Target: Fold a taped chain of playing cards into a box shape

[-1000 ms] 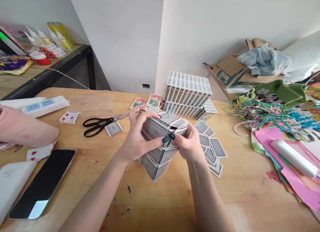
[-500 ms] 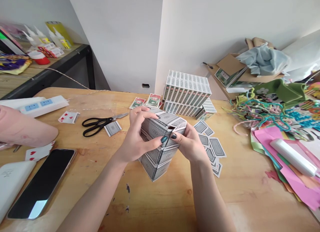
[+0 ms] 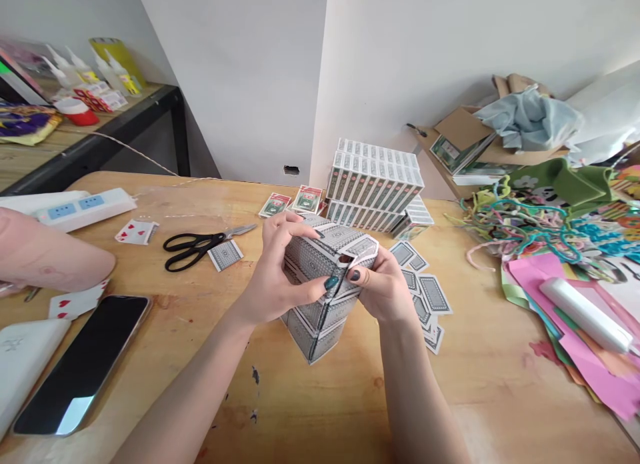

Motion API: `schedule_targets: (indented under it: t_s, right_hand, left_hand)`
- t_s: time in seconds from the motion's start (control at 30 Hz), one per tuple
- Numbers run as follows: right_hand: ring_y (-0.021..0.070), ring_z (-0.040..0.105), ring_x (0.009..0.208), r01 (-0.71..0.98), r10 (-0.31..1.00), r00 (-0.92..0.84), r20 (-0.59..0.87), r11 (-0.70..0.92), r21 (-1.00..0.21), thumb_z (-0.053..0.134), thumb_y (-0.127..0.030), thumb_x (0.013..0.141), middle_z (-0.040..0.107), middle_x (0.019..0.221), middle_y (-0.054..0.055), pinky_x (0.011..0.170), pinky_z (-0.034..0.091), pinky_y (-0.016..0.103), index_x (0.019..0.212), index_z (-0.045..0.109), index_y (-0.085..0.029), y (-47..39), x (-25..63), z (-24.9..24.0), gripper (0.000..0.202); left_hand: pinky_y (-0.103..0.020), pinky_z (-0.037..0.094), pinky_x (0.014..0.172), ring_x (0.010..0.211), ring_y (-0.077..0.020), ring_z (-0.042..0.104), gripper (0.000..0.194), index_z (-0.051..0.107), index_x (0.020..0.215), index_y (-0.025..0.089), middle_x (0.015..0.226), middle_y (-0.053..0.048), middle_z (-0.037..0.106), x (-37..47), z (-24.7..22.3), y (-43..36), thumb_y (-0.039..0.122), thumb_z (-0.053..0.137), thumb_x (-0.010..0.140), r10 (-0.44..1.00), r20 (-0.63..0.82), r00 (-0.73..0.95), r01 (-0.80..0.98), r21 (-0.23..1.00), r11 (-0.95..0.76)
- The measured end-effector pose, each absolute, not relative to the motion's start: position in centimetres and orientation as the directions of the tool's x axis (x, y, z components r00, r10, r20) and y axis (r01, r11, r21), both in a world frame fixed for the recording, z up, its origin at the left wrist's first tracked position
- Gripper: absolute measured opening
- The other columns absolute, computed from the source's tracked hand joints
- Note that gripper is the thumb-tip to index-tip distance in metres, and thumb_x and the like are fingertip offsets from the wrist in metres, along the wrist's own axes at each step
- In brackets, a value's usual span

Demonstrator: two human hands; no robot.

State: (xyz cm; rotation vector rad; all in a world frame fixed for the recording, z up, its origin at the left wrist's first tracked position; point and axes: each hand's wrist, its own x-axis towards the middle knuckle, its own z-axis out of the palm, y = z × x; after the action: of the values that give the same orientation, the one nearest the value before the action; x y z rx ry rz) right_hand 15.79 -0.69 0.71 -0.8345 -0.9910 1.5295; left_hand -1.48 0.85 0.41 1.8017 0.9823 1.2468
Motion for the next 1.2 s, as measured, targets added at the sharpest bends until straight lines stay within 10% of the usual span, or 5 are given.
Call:
schedule_targets:
  t_s: [0.23, 0.57, 1.2]
  right_hand:
    - [0.0173, 0.057, 0.062, -0.335, 0.999, -0.024, 0.045, 0.034, -0.941, 0.078, -0.043, 0.065, 0.064, 0.071, 0.001, 0.057, 0.046, 0.029, 0.077, 0.065, -0.022, -0.8, 15.5, 0.3, 0.027]
    - [0.0131, 0.039, 0.048, 0.296, 0.8, 0.41, 0.437, 0.337, -0.894, 0.043, -0.06, 0.087, 0.044, 0.052, -0.003, 0.048, 0.031, 0.026, 0.06, 0.046, -0.023, -1.1, 14.4, -0.5, 0.047]
    - [0.0116, 0.039, 0.049, 0.299, 0.793, 0.402, 0.458, 0.359, -0.884, 0.039, -0.063, 0.087, 0.045, 0.053, -0.003, 0.047, 0.033, 0.023, 0.06, 0.044, -0.021, -0.8, 14.2, -0.4, 0.05]
  left_hand:
    - [-0.048, 0.033, 0.106, 0.122, -0.0274, 0.032, 0.048, 0.051, 0.106, 0.032, 0.115, -0.006, 0.036, -1.3, 0.2, 0.8, 0.054, 0.071, 0.068, 0.888, 0.411, 0.207, 0.17, 0.879, -0.446]
    - [-0.049, 0.034, 0.103, 0.121, -0.0302, 0.031, 0.053, 0.05, 0.109, 0.03, 0.119, -0.008, 0.033, -0.8, 0.3, 0.4, 0.051, 0.073, 0.066, 0.883, 0.398, 0.248, 0.137, 0.888, -0.438]
    - [-0.052, 0.025, 0.108, 0.126, -0.0303, 0.026, 0.051, 0.049, 0.107, 0.029, 0.119, -0.007, 0.03, -0.5, 0.1, 0.4, 0.05, 0.073, 0.067, 0.886, 0.399, 0.236, 0.08, 0.901, -0.427]
